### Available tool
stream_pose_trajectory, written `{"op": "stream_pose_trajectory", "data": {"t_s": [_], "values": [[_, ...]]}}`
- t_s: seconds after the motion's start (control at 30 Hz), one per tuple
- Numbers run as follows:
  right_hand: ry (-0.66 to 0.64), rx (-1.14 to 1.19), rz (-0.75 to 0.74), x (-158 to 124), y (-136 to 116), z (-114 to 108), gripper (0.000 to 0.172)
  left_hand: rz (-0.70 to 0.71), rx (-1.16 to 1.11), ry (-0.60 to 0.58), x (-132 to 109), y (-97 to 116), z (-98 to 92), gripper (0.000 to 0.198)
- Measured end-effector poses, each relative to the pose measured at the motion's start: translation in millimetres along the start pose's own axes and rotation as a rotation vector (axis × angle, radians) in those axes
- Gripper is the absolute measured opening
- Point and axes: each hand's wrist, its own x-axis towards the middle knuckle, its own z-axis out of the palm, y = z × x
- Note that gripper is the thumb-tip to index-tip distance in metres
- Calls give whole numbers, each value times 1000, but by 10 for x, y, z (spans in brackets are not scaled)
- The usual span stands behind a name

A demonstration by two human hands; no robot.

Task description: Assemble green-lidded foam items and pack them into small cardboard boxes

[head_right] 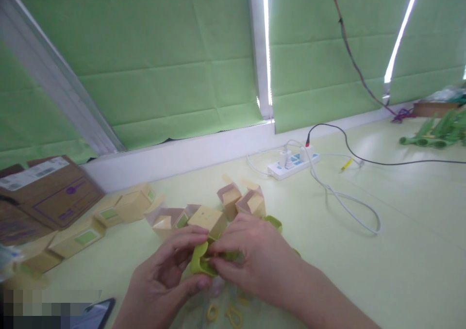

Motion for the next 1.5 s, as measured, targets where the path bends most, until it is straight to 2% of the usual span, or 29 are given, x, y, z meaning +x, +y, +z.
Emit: {"op": "stream_pose_trajectory", "data": {"t_s": [0.13,0.3,0.57,0.8,0.93,1.03,1.13,1.23,1.33,1.5], "values": [[40,-8,33,-16,-1,10,11,-70,-42,-6,26,36,18,40],[101,-1,2,-33,8,51,22,-207,-140,-63,24,64,17,42],[166,82,6,-34,-9,126,28,-261,-78,-36,-29,21,-32,37],[132,230,141,-57,1,186,15,-248,-23,34,-30,14,-3,33],[160,253,152,-37,-39,182,10,-274,-140,30,-15,48,-2,31],[187,232,173,-26,-27,142,11,-354,-263,-33,-14,62,-5,38],[118,246,206,-25,3,98,13,-378,-301,-115,-11,44,-29,43],[10,250,235,-24,24,69,9,-362,-251,-148,-3,8,-73,39],[-3,153,182,-24,38,60,9,-354,-191,-155,8,-17,-107,36],[130,36,5,-34,50,83,11,-355,-153,-162,30,-13,-113,32]]}}
